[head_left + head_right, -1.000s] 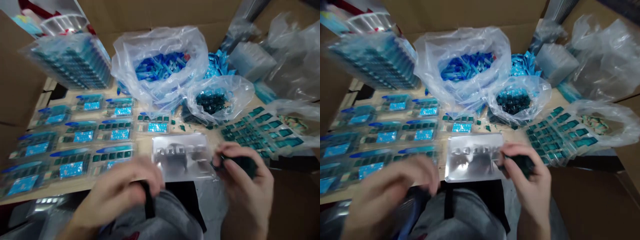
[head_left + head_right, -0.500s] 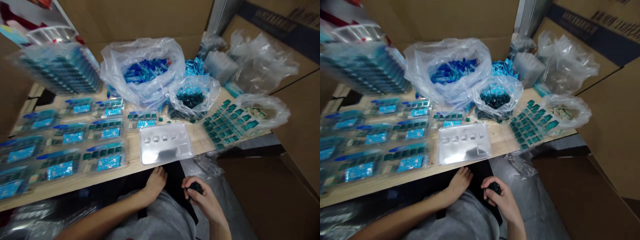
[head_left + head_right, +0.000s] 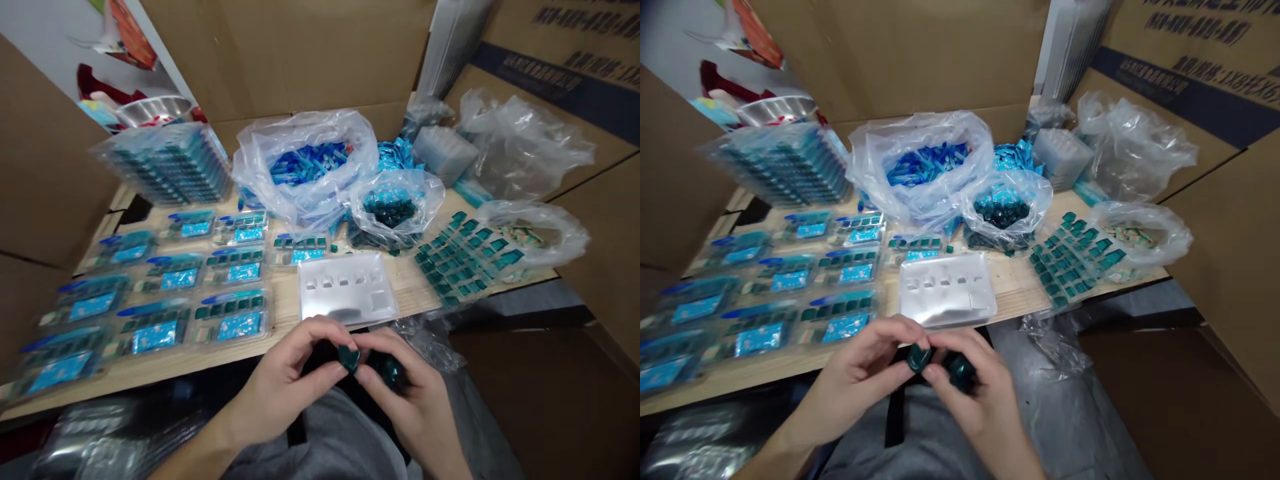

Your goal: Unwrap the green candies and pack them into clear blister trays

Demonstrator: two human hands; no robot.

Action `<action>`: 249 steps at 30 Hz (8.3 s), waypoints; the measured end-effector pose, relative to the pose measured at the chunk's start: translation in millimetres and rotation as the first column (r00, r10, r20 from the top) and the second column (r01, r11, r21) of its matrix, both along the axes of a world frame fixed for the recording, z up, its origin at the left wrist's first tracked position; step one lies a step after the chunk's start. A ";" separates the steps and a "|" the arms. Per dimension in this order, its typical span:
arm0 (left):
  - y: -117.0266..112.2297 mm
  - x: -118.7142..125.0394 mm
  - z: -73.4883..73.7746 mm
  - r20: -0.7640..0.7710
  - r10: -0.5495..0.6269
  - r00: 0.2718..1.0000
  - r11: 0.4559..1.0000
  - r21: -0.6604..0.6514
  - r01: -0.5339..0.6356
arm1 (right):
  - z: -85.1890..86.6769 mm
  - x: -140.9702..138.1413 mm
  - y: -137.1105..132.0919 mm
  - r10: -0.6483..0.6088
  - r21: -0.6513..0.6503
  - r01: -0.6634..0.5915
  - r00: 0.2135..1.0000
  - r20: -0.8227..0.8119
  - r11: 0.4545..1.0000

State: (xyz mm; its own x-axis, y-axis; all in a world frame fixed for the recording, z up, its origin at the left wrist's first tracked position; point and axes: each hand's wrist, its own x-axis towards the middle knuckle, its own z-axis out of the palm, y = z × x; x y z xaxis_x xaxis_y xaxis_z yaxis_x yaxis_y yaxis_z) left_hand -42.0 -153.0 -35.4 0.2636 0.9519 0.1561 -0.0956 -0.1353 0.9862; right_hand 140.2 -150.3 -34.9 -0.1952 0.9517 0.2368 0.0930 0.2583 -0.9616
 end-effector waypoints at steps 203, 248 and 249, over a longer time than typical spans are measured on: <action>41.3 -21.8 -7.8 -0.338 0.170 0.926 0.954 0.293 -0.068 | -3.5 -34.7 46.5 0.014 0.124 -0.024 0.997 0.082 0.992; 70.5 -6.8 -5.4 -0.177 0.195 0.965 0.980 0.081 -0.183 | 12.4 -13.4 81.8 0.198 -0.010 -0.209 0.905 0.377 0.978; 70.8 -7.0 -6.3 -0.152 0.199 0.968 0.980 0.029 -0.197 | 14.6 -10.5 81.5 0.199 -0.049 -0.194 0.926 0.320 0.980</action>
